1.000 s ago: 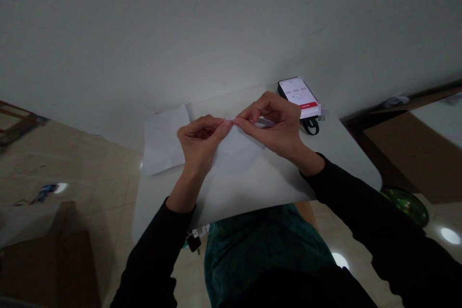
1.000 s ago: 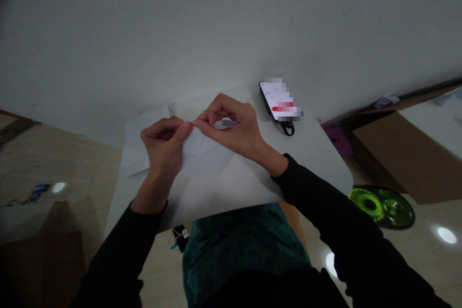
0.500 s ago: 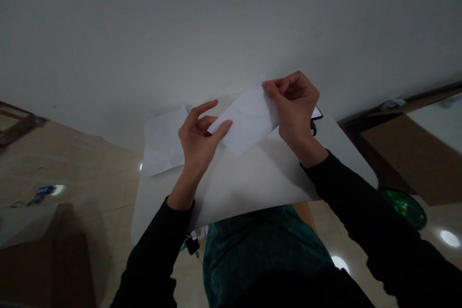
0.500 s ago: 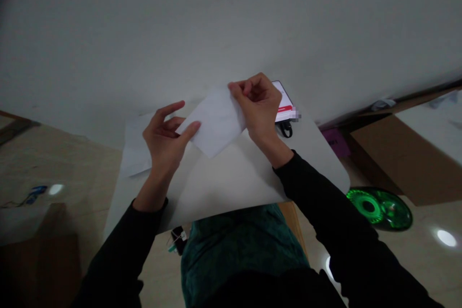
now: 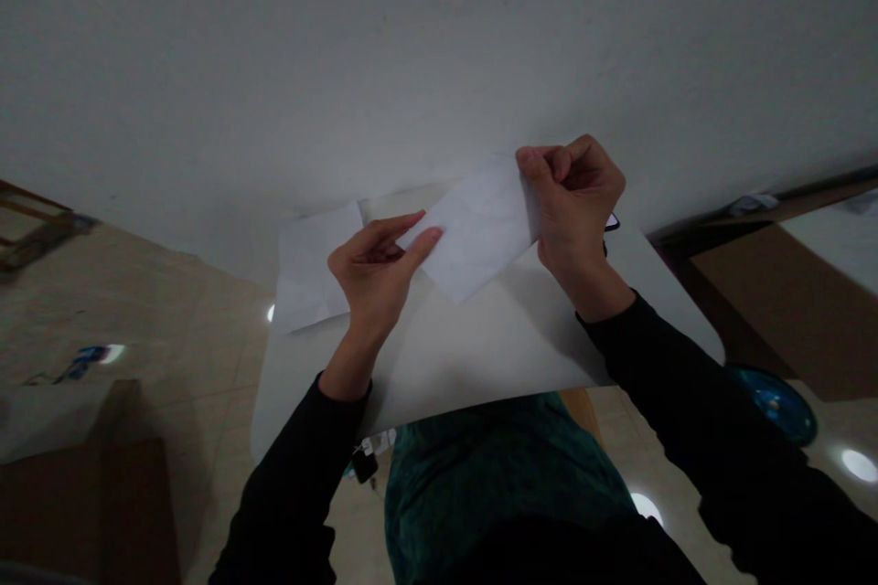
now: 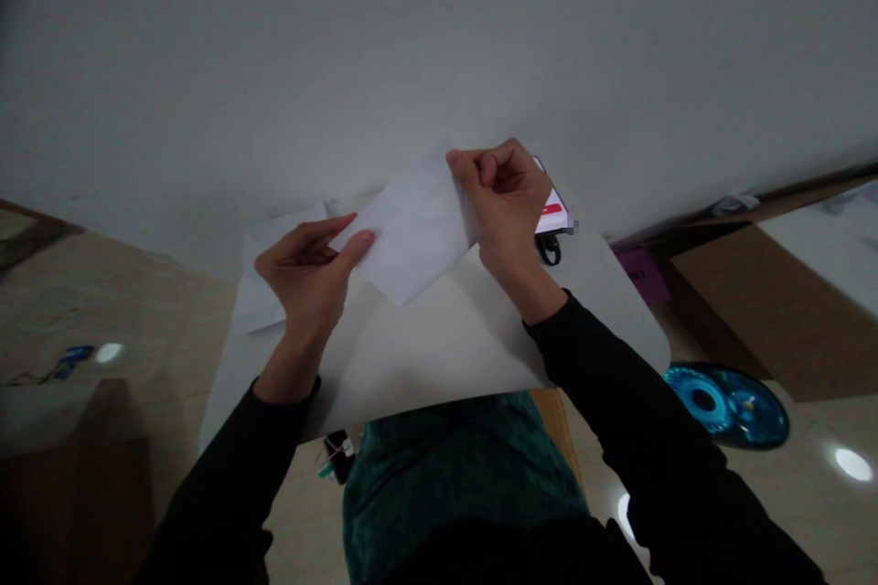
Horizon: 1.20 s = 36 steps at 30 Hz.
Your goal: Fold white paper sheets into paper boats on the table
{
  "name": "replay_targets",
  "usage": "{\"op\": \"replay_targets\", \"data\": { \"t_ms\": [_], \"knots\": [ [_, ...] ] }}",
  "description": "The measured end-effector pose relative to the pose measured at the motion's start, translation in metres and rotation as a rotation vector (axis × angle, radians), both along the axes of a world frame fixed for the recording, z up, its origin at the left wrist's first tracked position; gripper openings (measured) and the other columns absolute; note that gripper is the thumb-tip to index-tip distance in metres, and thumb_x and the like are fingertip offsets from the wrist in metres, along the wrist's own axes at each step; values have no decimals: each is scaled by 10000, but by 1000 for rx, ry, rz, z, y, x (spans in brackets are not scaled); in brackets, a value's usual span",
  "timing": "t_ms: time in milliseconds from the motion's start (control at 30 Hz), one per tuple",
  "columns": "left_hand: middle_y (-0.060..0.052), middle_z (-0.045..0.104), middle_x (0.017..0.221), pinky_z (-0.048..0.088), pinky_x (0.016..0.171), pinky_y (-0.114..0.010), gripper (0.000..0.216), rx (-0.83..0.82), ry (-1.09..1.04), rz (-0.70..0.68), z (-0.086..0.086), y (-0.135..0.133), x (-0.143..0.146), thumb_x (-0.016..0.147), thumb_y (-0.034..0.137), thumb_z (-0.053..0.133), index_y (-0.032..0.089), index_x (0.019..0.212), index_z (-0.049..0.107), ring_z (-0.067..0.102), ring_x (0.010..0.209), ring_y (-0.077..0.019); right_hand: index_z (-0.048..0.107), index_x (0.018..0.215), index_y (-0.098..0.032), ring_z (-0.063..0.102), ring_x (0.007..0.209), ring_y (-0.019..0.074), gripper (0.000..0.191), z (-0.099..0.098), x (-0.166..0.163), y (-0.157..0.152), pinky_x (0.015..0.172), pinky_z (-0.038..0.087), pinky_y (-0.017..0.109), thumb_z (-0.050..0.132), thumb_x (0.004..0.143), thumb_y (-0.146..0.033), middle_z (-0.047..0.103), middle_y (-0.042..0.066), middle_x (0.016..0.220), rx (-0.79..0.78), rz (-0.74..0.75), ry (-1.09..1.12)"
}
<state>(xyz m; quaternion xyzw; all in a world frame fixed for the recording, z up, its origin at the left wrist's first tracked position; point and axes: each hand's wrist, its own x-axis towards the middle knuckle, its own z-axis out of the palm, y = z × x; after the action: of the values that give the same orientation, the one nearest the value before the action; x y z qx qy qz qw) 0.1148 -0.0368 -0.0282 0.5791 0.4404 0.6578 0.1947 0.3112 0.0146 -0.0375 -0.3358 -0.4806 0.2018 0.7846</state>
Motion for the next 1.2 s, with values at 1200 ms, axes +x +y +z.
{"op": "replay_targets", "data": {
  "t_ms": [1200],
  "knots": [
    [11,548,514,302,352,-199,594,-573,143,-454,-33,18,-11,833,738,656,180,631,627,458,413,-84,743,881,-185,758,926,305,445,-19,-30,-25,879,636,504,941,559,-419,797,109,1007,-707,586,58]
  ]
}}
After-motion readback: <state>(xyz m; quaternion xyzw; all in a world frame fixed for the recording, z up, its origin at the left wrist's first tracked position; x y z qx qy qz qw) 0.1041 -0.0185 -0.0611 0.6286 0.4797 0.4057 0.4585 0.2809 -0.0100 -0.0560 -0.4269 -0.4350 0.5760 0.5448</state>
